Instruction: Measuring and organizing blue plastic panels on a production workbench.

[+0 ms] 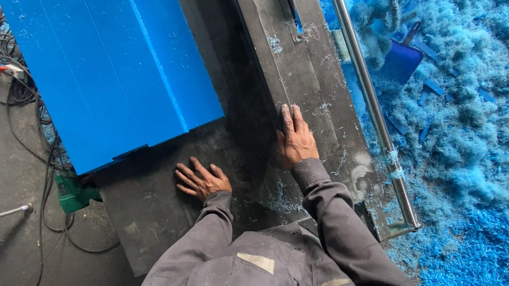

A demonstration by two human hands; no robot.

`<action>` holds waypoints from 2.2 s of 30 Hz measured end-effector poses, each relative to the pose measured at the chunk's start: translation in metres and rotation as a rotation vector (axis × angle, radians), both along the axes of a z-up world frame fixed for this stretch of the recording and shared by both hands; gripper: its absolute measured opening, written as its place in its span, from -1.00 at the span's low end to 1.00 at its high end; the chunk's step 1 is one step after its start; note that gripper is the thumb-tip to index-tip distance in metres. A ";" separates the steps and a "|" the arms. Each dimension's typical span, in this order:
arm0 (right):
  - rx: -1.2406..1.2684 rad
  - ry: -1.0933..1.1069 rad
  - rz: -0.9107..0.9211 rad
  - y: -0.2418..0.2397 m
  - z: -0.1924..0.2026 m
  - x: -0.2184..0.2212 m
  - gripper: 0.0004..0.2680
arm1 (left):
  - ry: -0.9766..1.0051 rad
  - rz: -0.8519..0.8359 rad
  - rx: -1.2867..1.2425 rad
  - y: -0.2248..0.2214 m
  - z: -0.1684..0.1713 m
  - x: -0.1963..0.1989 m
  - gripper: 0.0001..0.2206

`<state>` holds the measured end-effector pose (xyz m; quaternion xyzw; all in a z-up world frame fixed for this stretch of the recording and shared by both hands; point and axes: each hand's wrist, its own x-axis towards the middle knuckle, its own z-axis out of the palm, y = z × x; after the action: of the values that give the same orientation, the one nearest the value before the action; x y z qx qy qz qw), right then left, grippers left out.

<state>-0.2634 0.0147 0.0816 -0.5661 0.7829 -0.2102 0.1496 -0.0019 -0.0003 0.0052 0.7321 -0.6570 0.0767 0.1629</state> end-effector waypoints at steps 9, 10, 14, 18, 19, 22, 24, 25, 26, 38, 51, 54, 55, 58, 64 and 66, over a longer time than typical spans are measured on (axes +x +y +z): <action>-0.012 0.036 -0.006 0.000 -0.003 0.000 -0.43 | -0.004 -0.001 -0.014 -0.001 -0.003 0.001 -0.49; -0.011 0.025 -0.004 0.000 -0.004 0.000 -0.44 | -0.005 0.000 -0.019 -0.001 -0.003 0.001 -0.49; -0.009 0.023 -0.008 0.000 -0.002 0.001 -0.45 | -0.015 0.003 -0.031 -0.001 -0.006 0.001 -0.49; -0.003 0.001 -0.009 0.000 0.000 0.001 -0.45 | -0.007 -0.007 -0.031 -0.001 -0.001 0.000 -0.49; -0.002 0.000 -0.008 0.000 0.000 0.001 -0.45 | -0.007 -0.011 -0.032 -0.001 -0.002 0.001 -0.49; -0.004 0.004 -0.006 0.000 -0.003 0.000 -0.45 | -0.008 -0.011 -0.033 -0.002 -0.001 0.000 -0.49; -0.004 0.005 -0.008 0.001 -0.002 0.000 -0.45 | -0.011 -0.010 -0.030 -0.001 0.000 0.000 -0.50; -0.007 0.003 -0.006 0.001 0.000 0.001 -0.45 | -0.009 -0.011 -0.030 0.000 0.000 0.000 -0.50; -0.011 0.002 -0.003 0.000 0.002 0.001 -0.44 | -0.007 -0.011 -0.030 -0.001 0.001 0.000 -0.49; 0.002 -0.003 0.002 0.001 -0.007 -0.001 -0.44 | 0.007 -0.016 -0.036 -0.001 -0.001 0.001 -0.49; 0.009 0.018 -0.017 0.001 -0.004 0.003 -0.44 | -0.008 -0.027 0.002 0.002 0.001 0.002 -0.49; -0.015 0.036 -0.026 0.000 -0.004 0.003 -0.44 | -0.009 -0.034 -0.012 0.001 0.001 0.002 -0.50; -0.015 0.033 -0.022 0.000 -0.001 0.003 -0.43 | -0.008 -0.035 -0.015 0.002 0.002 0.002 -0.50; -0.013 0.032 -0.012 -0.002 0.005 0.001 -0.43 | -0.009 -0.035 -0.020 0.000 -0.002 0.002 -0.50; -0.010 0.035 0.001 -0.001 0.004 0.001 -0.43 | -0.016 -0.032 -0.017 0.001 -0.001 0.002 -0.49; -0.005 0.038 0.015 -0.002 0.002 0.000 -0.43 | -0.009 -0.030 -0.011 0.001 -0.003 0.003 -0.49</action>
<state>-0.2638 0.0131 0.0839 -0.5761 0.7810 -0.2000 0.1348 0.0006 0.0004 0.0027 0.7209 -0.6682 0.0811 0.1650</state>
